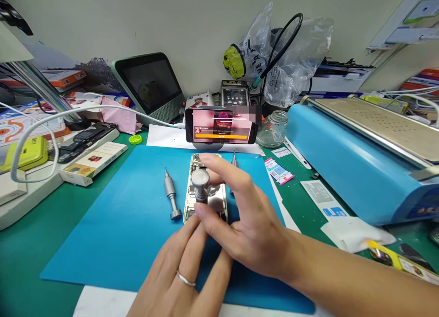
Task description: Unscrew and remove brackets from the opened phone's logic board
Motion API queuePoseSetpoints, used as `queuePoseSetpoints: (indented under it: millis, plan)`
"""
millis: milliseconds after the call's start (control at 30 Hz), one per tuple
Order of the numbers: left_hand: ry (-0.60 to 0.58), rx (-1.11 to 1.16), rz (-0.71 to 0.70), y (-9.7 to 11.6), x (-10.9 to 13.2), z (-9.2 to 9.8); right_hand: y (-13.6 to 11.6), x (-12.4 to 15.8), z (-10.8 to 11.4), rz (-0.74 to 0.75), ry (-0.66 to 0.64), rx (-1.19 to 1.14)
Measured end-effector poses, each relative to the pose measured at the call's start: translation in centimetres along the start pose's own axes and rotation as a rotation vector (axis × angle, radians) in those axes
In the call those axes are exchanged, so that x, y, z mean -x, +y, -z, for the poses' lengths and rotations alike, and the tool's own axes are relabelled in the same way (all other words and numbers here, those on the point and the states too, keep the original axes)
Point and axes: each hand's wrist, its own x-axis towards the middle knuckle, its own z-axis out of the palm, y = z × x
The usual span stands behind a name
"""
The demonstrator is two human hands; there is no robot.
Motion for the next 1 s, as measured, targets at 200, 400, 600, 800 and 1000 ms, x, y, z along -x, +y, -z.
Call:
queuePoseSetpoints:
  millis: [200, 400, 600, 800, 1000]
  plan:
    - [-0.063, -0.051, 0.0, -2.2, -0.1, 2.5, 0.0, -0.2, 0.1, -0.083, -0.02, 0.029]
    - [-0.082, 0.125, -0.126, -3.9, -0.9, 2.8, -2.1, -3.2, 2.0, 0.0, 0.111, 0.199]
    - [0.013, 0.341, -0.159, -1.9, -1.9, 1.7, 0.5, -6.1, 5.0, 0.143, -0.083, 0.537]
    - [0.035, 0.39, -0.207, -1.9, -2.4, 2.1, 4.0, -6.8, 5.4, 0.139, -0.208, 0.801]
    - [0.068, 0.388, -0.139, -1.1, -2.1, 1.7, 4.8, -8.0, 5.7, 0.075, -0.182, 0.806]
